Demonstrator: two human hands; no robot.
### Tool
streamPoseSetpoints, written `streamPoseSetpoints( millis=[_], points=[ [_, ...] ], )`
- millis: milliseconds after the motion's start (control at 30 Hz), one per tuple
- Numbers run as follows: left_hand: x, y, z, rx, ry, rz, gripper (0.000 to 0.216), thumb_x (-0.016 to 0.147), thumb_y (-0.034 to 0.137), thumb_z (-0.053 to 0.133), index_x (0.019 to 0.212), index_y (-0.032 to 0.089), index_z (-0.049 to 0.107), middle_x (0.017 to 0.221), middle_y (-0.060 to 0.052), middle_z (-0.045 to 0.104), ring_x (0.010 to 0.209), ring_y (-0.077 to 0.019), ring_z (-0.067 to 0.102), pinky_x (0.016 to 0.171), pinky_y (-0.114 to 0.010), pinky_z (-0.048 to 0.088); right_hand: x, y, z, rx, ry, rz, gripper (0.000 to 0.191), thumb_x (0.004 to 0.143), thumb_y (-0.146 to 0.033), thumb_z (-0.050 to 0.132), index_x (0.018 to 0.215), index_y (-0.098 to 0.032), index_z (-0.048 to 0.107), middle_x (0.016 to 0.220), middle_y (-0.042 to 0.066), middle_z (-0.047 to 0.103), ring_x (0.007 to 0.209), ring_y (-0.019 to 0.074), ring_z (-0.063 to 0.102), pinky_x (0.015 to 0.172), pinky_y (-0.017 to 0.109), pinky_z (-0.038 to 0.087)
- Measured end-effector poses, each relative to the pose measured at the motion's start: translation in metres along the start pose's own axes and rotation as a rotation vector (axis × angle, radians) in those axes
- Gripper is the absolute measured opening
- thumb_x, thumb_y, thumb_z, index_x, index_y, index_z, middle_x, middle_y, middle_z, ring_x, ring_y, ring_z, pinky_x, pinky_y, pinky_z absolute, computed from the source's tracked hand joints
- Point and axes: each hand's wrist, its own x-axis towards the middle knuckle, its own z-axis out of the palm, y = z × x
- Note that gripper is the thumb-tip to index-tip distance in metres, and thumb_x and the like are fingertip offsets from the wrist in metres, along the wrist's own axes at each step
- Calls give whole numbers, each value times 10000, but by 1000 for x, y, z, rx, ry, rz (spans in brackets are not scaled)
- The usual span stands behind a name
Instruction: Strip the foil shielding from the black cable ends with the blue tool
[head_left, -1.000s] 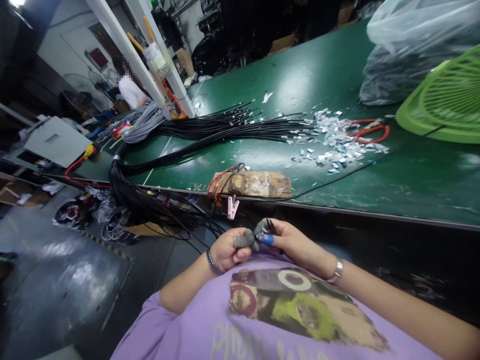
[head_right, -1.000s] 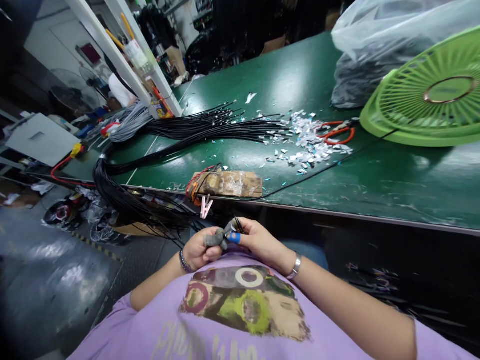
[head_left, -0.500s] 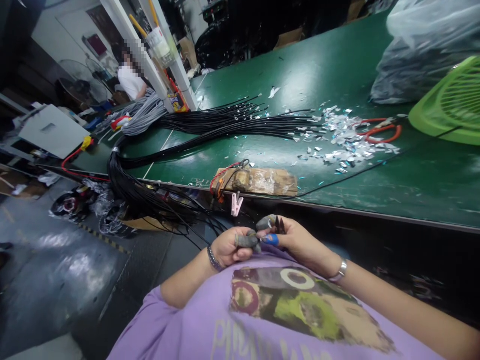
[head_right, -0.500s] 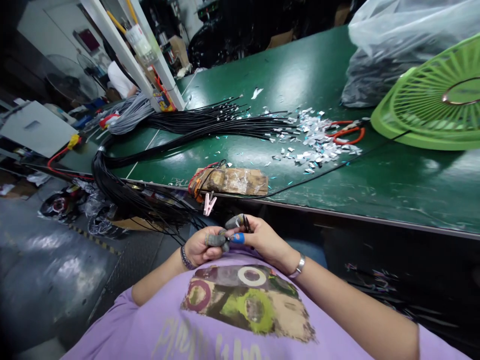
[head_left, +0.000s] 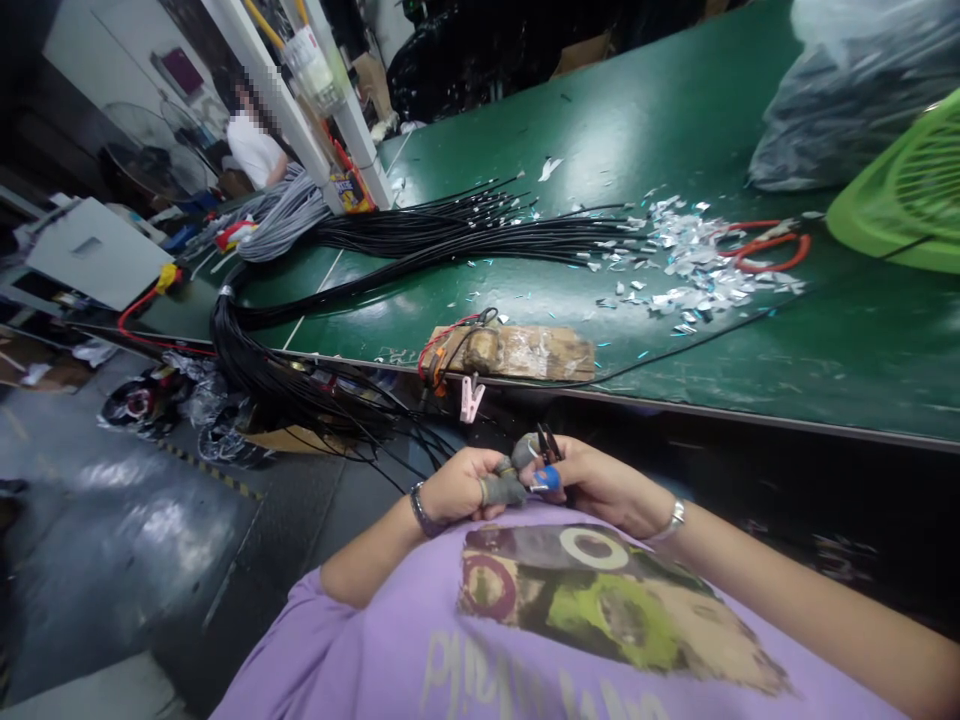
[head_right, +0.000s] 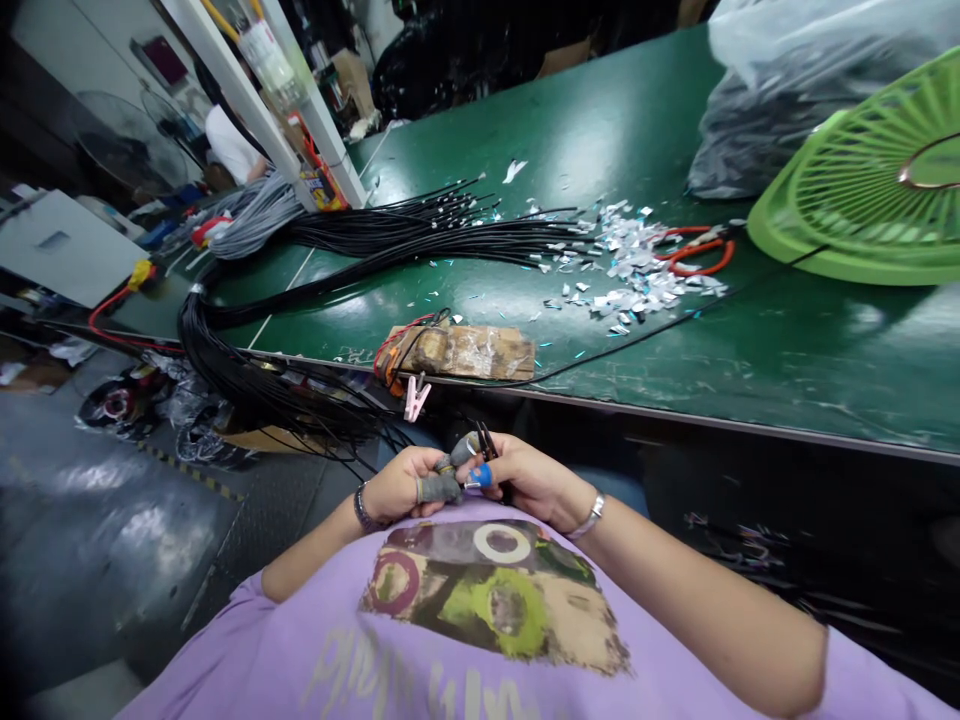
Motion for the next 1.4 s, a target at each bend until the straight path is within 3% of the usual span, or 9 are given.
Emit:
streamPoseSetpoints(
  millis=[200, 400, 600, 700, 767, 1000, 1167, 1267, 1400],
  points=[
    [-3, 2, 0, 341, 181, 346, 414, 597, 491, 766, 594, 131, 563, 512, 45, 530, 484, -44, 433, 484, -166, 346, 1, -2, 3, 7, 24, 15, 240, 440, -129, 772, 624, -151, 621, 524, -29, 593, 394, 36, 361, 376, 186, 208],
    [-2, -2, 1, 103, 212, 202, 527, 605, 652, 679, 656, 153, 517, 404, 65, 467, 323, -41, 355, 347, -172, 270, -2, -1, -1, -178, 187, -249, 295, 522, -260, 802, 770, -177, 666, 649, -13, 587, 499, 75, 398, 424, 207, 278],
    [1, -4, 1, -57, 210, 173, 568, 553, 675, 704, 642, 161, 478, 397, 65, 475, 301, -31, 341, 318, -157, 241, -8, -2, -2, -593, 116, -546, 372, 681, -370, 727, 1013, -218, 655, 872, 27, 596, 619, 121, 461, 590, 276, 421],
    [3, -6, -1, -97, 197, 176, 566, 547, 662, 718, 628, 162, 467, 394, 61, 481, 292, -30, 335, 306, -158, 228, -8, -5, 1, -769, 57, -654, 214, 763, -357, 661, 918, -209, 671, 939, 51, 604, 673, 140, 508, 631, 286, 432],
    [3, -6, -1, -108, 185, 161, 566, 537, 658, 726, 627, 162, 467, 392, 59, 486, 289, -34, 340, 301, -159, 229, -6, -6, 2, -817, 54, -677, 176, 794, -371, 634, 813, -199, 662, 862, 50, 615, 733, 168, 540, 671, 294, 437],
    [0, -3, -9, -56, 81, 91, 551, 539, 641, 733, 643, 156, 495, 416, 40, 520, 324, -56, 410, 343, -169, 298, -4, -7, -1, -612, -44, -403, 342, 713, -503, 694, 716, -174, 598, 697, 3, 575, 661, 142, 489, 654, 279, 410],
    [0, 2, -19, 177, -48, 81, 514, 559, 602, 741, 633, 141, 525, 428, 54, 485, 364, -50, 387, 391, -177, 307, -2, -10, 0, -347, -161, -80, 337, 563, -410, 764, 629, -157, 550, 516, -59, 461, 470, 63, 333, 455, 208, 251],
    [-2, 5, -26, 421, -89, 229, 435, 661, 539, 701, 655, 119, 590, 524, 26, 537, 480, -73, 454, 489, -189, 366, 2, -16, 6, -413, -188, 70, 246, 532, -305, 733, 578, -147, 551, 454, -70, 429, 422, 45, 292, 417, 202, 185],
    [-14, 9, -35, 649, 23, 487, 353, 811, 450, 578, 740, 114, 658, 688, -45, 643, 642, -125, 560, 635, -218, 428, 11, -21, 13, -378, -8, 14, 255, 520, -305, 722, 549, -171, 506, 425, -81, 405, 397, 42, 287, 395, 197, 169]
  ],
)
